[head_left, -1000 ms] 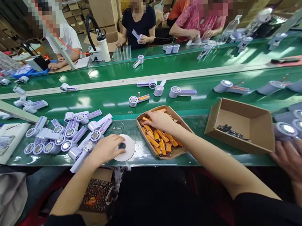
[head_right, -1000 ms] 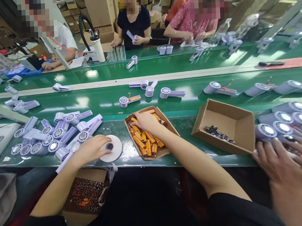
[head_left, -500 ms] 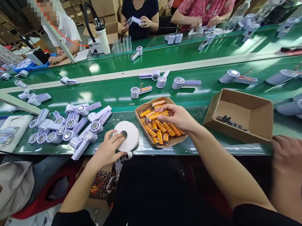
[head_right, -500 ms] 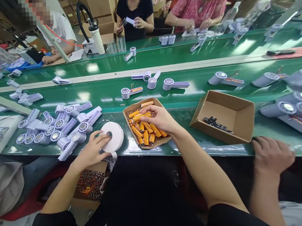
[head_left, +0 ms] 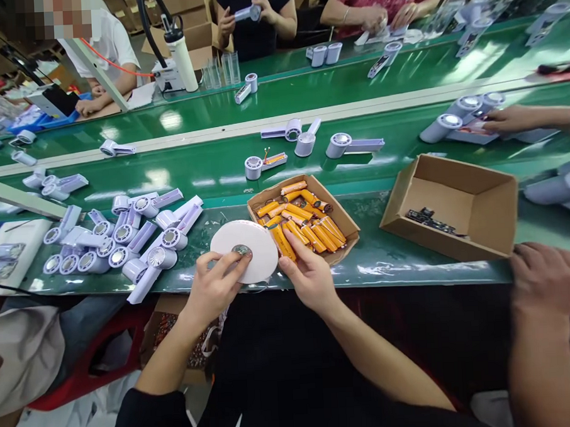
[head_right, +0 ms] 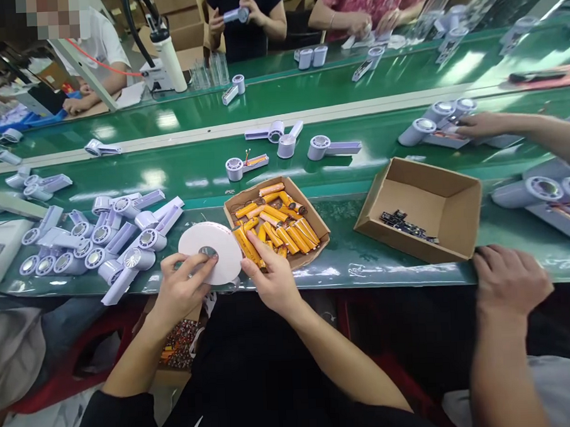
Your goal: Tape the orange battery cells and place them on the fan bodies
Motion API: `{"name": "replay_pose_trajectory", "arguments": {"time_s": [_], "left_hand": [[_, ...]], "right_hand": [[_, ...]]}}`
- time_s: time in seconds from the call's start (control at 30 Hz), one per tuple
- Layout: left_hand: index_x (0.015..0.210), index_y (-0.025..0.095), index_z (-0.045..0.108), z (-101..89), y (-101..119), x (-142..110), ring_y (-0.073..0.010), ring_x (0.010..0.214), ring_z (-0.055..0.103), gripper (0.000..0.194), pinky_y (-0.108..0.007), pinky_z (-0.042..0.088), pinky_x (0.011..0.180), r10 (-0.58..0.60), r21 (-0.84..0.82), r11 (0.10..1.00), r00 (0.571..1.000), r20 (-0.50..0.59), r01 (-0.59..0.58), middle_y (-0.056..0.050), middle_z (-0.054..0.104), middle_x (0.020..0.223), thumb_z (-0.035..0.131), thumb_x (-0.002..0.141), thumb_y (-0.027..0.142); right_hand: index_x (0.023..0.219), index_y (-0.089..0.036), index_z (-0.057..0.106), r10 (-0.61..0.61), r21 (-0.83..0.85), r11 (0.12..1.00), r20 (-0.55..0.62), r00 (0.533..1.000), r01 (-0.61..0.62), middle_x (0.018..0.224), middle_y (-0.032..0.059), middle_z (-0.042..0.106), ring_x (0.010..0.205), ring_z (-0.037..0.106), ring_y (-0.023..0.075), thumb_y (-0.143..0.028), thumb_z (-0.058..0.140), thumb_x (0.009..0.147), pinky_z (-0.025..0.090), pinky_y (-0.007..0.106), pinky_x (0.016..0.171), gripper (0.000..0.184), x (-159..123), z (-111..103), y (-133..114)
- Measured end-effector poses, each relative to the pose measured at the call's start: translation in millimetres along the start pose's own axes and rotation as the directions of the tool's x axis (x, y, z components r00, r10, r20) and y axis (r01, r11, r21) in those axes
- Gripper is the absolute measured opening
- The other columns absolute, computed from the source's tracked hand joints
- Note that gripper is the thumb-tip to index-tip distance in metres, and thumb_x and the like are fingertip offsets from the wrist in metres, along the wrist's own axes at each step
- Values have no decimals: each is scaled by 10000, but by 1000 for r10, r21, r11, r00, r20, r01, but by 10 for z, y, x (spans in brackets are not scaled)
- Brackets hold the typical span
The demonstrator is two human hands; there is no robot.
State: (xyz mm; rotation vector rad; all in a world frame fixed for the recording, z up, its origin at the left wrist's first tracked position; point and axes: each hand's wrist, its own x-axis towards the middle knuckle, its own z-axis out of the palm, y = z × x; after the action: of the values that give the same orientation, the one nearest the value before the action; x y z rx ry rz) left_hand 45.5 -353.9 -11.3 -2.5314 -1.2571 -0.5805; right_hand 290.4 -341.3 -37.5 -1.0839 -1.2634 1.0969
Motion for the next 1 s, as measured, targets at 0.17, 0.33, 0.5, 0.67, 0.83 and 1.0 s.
{"name": "replay_pose_trajectory", "arguments": {"time_s": [0.17, 0.33, 0.5, 0.67, 0.83, 1.0], "left_hand": [[1441, 322, 666, -199, -112, 53, -253, 1070, 496, 519, -390, 449, 1014, 80, 24, 996, 997, 13, -81, -5, 782, 1238, 679, 969, 107], [1463, 377, 632, -112, 94, 91, -278, 1047, 484, 517, -506, 377, 1082, -17, 137, 990, 997, -75, 27, -40, 777, 1175, 743, 966, 288], [1394, 256, 677, 184, 645, -31, -296, 1018, 520, 591, -482, 443, 975, -279, -72, 960, 929, -244, 269, -111, 682, 974, 833, 875, 493], [1318, 268, 711, 127, 444, -317, -307, 1053, 545, 519, -459, 471, 951, -308, -224, 930, 951, -35, 293, -97, 695, 1013, 871, 841, 395], [1439, 265, 622, 229, -251, -459, -363, 1190, 560, 517, -555, 453, 1048, -335, -64, 939, 940, 60, 339, -148, 674, 1309, 718, 951, 406], [1341, 281, 650, 262, -362, 406, -292, 1163, 633, 350, -487, 494, 1067, -200, -216, 962, 968, -151, 165, -98, 686, 1233, 665, 991, 282]], "right_hand": [[1256, -222, 785, 175, 30, 981, 318, 932, -194, 1216, 65, 814, 1138, 775, 303, -458, 867, 831, 631, 442, 1043, 493, 227, -290, -223], [1061, -212, 805, 188, 171, 955, 277, 942, -241, 1003, 62, 842, 987, 809, 302, -474, 922, 759, 675, 445, 941, 416, 330, -207, -333], [1137, -224, 752, 225, 421, 896, -149, 963, -145, 1091, 111, 834, 1046, 805, 326, -603, 869, 781, 667, 485, 967, 534, 115, 198, -119], [1243, -278, 699, 2, 286, 955, -267, 964, 77, 1277, 80, 784, 1246, 729, 345, -609, 844, 813, 643, 493, 1022, 562, 541, -371, -384], [1561, -330, 400, 5, 200, 977, -364, 932, 73, 1354, 108, 750, 1294, 706, 311, -615, 787, 872, 628, 466, 1045, 840, 806, -889, -269], [1489, -283, 407, 70, 332, 943, -283, 957, 29, 1214, 132, 805, 1135, 783, 330, -548, 862, 817, 652, 508, 979, 853, 672, -866, 181]]}}
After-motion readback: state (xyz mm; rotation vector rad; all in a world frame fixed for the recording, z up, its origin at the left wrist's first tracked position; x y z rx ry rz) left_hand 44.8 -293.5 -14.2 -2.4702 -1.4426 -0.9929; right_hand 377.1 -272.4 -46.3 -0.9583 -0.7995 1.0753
